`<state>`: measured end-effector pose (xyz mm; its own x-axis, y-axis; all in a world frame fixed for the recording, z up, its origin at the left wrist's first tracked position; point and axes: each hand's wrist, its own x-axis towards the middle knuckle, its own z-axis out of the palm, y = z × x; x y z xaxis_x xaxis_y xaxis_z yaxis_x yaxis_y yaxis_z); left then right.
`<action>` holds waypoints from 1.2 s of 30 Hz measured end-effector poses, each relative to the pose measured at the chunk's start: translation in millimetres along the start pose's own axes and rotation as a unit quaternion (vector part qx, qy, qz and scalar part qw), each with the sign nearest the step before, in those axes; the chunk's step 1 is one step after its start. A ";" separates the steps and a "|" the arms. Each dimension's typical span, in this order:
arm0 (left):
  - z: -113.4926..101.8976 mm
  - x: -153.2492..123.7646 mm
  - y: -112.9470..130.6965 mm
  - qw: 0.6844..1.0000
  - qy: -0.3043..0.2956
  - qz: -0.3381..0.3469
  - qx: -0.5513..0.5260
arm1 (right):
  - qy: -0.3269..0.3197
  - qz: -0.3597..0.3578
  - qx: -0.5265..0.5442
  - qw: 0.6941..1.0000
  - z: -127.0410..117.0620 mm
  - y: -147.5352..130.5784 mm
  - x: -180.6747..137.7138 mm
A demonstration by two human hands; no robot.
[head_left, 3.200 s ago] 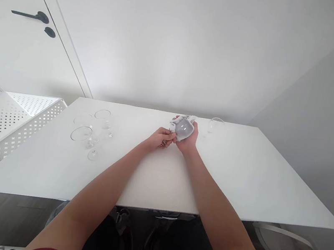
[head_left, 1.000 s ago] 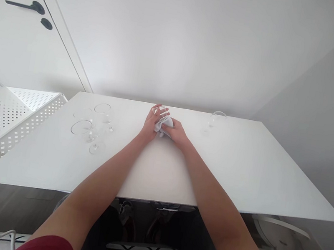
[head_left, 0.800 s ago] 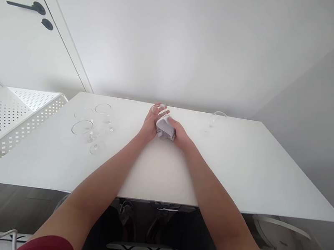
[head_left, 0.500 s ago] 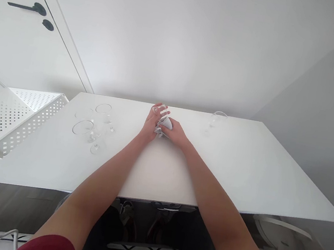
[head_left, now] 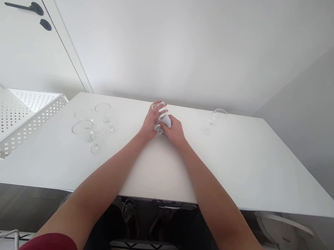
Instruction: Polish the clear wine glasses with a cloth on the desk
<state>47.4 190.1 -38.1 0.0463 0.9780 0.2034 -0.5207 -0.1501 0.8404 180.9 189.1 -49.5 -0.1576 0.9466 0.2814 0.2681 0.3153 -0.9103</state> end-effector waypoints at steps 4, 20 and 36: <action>0.4 0.7 -2.4 1.000 0.004 0.000 -0.003 | -0.023 0.036 0.043 0.998 -1.0 1.0 0.5; -0.5 0.6 -2.3 0.999 -0.002 -0.013 -0.034 | 0.032 0.019 -0.044 0.998 1.2 0.7 0.8; -1.0 1.9 -2.0 0.998 0.009 -0.025 -0.064 | 0.002 0.042 0.027 0.999 -2.0 -2.6 0.4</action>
<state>47.7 192.5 -39.9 0.0613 0.9864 0.1524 -0.6221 -0.0817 0.7787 182.1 188.8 -46.4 -0.1325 0.9698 0.2050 0.2282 0.2311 -0.9458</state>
